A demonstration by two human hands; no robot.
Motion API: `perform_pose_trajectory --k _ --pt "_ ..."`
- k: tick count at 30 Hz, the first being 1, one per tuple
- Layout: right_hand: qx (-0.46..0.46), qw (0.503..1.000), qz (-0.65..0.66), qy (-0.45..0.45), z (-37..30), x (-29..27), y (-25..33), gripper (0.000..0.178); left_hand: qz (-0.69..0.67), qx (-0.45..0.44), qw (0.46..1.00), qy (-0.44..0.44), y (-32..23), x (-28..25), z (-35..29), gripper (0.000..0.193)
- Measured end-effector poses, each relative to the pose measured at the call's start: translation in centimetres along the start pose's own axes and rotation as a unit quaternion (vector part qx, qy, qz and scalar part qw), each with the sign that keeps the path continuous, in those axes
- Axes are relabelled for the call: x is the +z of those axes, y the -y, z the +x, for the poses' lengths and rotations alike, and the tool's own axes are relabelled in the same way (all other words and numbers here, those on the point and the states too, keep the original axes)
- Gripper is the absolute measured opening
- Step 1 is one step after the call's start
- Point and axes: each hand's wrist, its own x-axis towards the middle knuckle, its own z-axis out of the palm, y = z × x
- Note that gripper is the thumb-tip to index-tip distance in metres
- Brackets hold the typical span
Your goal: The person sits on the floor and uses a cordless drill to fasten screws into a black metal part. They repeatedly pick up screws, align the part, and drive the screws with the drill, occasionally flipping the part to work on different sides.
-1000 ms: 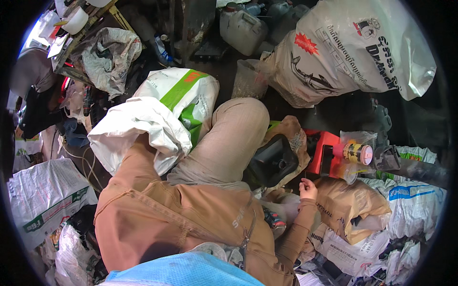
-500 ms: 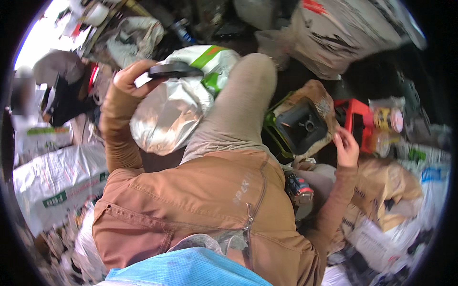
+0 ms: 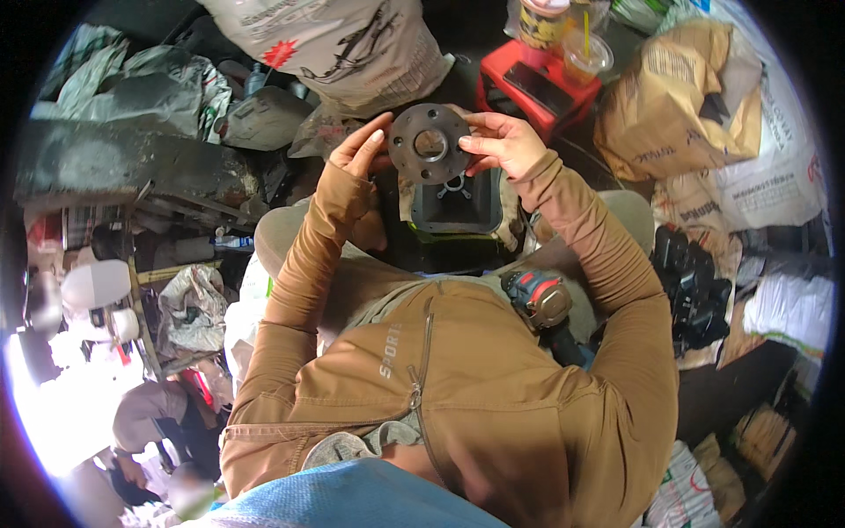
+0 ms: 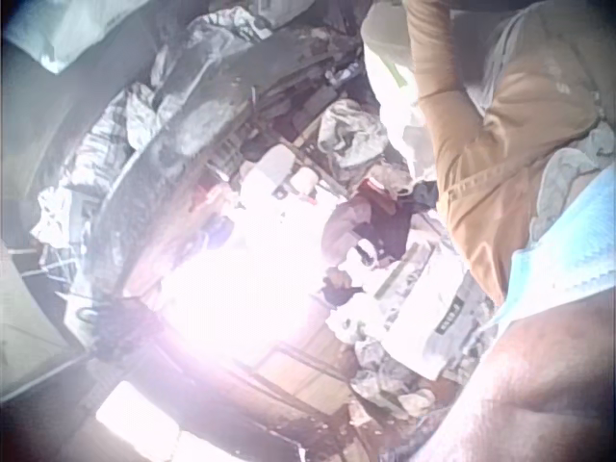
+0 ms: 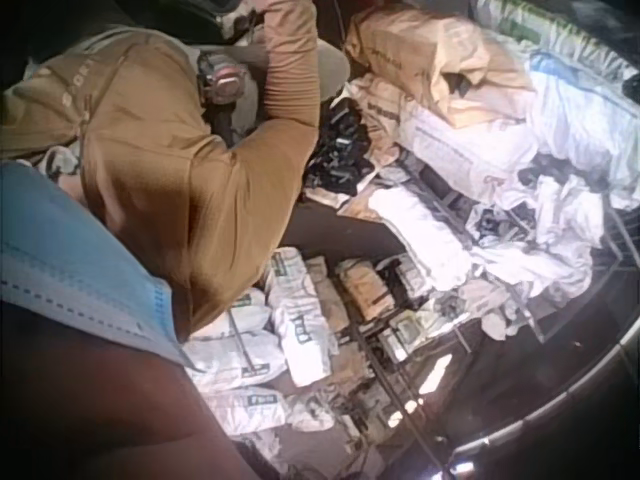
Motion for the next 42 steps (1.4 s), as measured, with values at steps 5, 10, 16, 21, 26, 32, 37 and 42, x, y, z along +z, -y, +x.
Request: perform_pose_trajectory --k 5,10,16,21,26,32,37,42 --pt "0.13 0.991 -0.027 -0.009 0.2 -1.5 -3.0 0.037 0.098 -0.116 0.987 0.058 2.5 -0.7 1.3 0.035" --pt "0.149 0.988 -0.046 0.019 0.2 -1.8 -5.6 0.038 0.152 -0.179 0.966 0.109 3.9 -1.9 1.9 0.036" --pt "0.286 0.956 -0.032 0.046 -1.1 -2.3 -8.7 0.027 0.108 -0.307 0.924 0.2 7.4 -4.5 1.7 0.033" --pt "0.312 0.95 -0.018 -0.012 -0.8 -2.6 -11.2 0.033 0.108 -0.311 0.93 0.161 10.2 -5.3 2.6 0.035" --pt "0.264 0.959 -0.009 -0.106 1.7 -4.1 -11.6 0.037 0.06 -0.251 0.965 0.046 12.6 -4.3 5.3 0.034" --pt "0.273 0.95 -0.039 -0.145 3.9 -4.9 -12.4 0.035 0.095 -0.245 0.965 0.013 13.7 -4.1 7.0 0.035" --pt "0.285 0.945 -0.053 -0.151 4.3 -5.1 -12.6 0.034 0.124 -0.271 0.954 0.018 13.8 -4.3 7.4 0.035" --pt "0.276 0.948 -0.056 -0.149 4.2 -5.1 -12.6 0.033 0.085 -0.277 0.957 0.027 13.8 -4.2 7.5 0.036"
